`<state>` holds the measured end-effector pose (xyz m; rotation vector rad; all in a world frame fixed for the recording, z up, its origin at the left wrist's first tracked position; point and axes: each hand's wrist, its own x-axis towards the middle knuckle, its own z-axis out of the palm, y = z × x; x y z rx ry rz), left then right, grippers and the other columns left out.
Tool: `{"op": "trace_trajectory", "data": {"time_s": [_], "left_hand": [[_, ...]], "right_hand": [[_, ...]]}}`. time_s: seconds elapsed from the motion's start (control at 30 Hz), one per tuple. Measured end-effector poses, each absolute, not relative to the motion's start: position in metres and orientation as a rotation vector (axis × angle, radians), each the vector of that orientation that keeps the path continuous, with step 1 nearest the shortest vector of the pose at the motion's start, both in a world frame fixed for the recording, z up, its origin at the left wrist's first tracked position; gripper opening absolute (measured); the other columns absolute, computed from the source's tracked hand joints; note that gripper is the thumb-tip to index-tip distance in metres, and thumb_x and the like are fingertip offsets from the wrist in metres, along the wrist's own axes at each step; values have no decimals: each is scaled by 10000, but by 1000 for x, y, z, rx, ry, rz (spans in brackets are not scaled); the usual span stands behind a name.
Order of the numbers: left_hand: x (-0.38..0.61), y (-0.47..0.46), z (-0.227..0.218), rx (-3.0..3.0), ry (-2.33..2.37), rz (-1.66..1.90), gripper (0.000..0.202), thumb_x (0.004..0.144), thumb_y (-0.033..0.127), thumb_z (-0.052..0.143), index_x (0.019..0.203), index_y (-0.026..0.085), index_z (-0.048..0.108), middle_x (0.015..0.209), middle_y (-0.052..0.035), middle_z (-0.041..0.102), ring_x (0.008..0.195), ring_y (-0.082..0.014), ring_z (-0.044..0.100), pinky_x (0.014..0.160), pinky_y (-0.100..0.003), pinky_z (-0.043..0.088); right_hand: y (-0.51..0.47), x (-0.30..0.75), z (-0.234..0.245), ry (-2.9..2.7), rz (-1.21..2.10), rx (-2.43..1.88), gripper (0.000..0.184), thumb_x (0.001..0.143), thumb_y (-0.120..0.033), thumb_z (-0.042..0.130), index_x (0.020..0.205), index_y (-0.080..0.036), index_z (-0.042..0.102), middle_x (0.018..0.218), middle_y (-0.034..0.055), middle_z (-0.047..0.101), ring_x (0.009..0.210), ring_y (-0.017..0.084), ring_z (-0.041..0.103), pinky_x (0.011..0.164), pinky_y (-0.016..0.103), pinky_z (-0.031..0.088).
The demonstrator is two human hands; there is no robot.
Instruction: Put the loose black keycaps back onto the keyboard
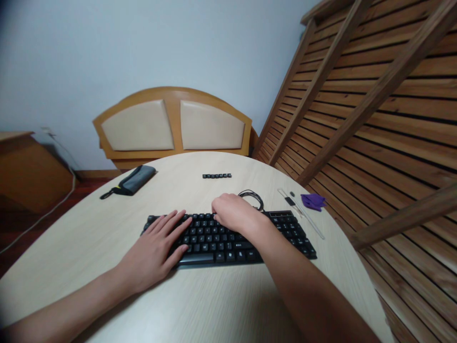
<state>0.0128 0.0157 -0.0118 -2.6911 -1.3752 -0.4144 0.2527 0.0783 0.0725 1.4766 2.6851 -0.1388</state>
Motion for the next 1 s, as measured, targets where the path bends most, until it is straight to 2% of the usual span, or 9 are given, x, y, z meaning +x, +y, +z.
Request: {"op": "trace_trajectory", "data": {"time_s": [0.33, 0.77, 1.0], "left_hand": [[14, 15, -10, -2681, -1369, -386, 578, 1033, 485, 420, 1539, 206, 417, 1610, -119, 374, 1465, -337, 366, 1169, -569, 355], [12, 16, -11, -2686, -1364, -407, 578, 1027, 480, 434, 1535, 205, 423, 1608, -119, 379, 1463, -338, 370, 1168, -565, 357], [12, 15, -13, -2694, -1360, -453, 570, 1031, 485, 419, 1532, 213, 427, 1602, -116, 390, 1457, -340, 378, 1167, -566, 354]], "right_hand": [[75, 247, 69, 2600, -66, 1486, 217, 945, -202, 580, 1032, -130, 766, 1047, 167, 770, 1000, 287, 725, 836, 320, 509], [68, 239, 71, 2564, -34, 1487, 222, 965, -156, 548, 1074, -90, 729, 1099, 168, 747, 1032, 295, 713, 847, 332, 528], [60, 234, 79, 2505, -14, 1481, 295, 984, -73, 444, 1149, -63, 689, 1144, 182, 724, 1052, 284, 708, 836, 327, 536]]}}
